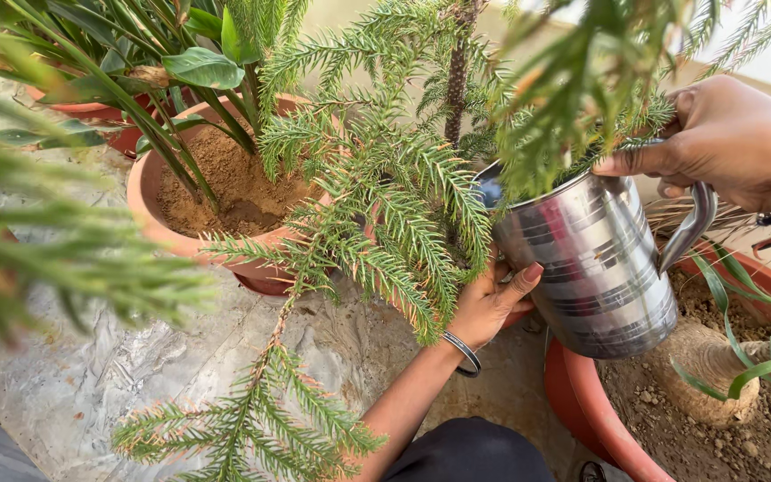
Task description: The person tends to several potted plants on a balcony. They adjust soil around a small plant, water a coniferous plant and the small plant using a metal pitcher, and remove dry leaves from another pot.
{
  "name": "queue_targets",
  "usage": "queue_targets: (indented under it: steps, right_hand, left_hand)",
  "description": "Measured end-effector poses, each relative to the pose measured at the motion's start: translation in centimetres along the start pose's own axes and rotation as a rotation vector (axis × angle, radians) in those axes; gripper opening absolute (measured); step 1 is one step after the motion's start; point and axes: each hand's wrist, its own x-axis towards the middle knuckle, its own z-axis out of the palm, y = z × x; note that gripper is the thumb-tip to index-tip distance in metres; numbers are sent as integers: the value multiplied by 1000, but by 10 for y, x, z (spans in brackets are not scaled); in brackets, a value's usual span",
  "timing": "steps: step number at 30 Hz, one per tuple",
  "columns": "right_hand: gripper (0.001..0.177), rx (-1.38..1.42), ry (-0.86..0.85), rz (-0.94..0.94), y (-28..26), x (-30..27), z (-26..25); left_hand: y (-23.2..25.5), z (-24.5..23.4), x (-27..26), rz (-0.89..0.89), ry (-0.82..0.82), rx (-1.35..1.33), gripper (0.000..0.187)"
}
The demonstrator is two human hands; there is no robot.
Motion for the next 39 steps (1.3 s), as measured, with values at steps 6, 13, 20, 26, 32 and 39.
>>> queue_targets:
  steps: [6,13,20,26,32,39]
  right_hand:
    - [40,-8,-14,-33,7,5,-2]
    - [45,-70,12,-90,7,6,-3]
    - [29,-111,-27,114,-22,-3,-5]
    - [27,-103,-18,30,-18,0,0]
    - [27,-130,-34,28,-26,-3,0]
    - [24,-216,-31,40,-28,1,0]
  left_hand:
    - [-1,2,2,-1,-14,-39,85]
    - [-6,2,5,0,-11,-34,89]
    - [-3,0,5,-6,3,1,91]
    - [-6,-1,6,-5,16,-3,88]
    - [-2,0,4,-4,13,-2,85]
    - [-3,-2,3,0,12,-34,81]
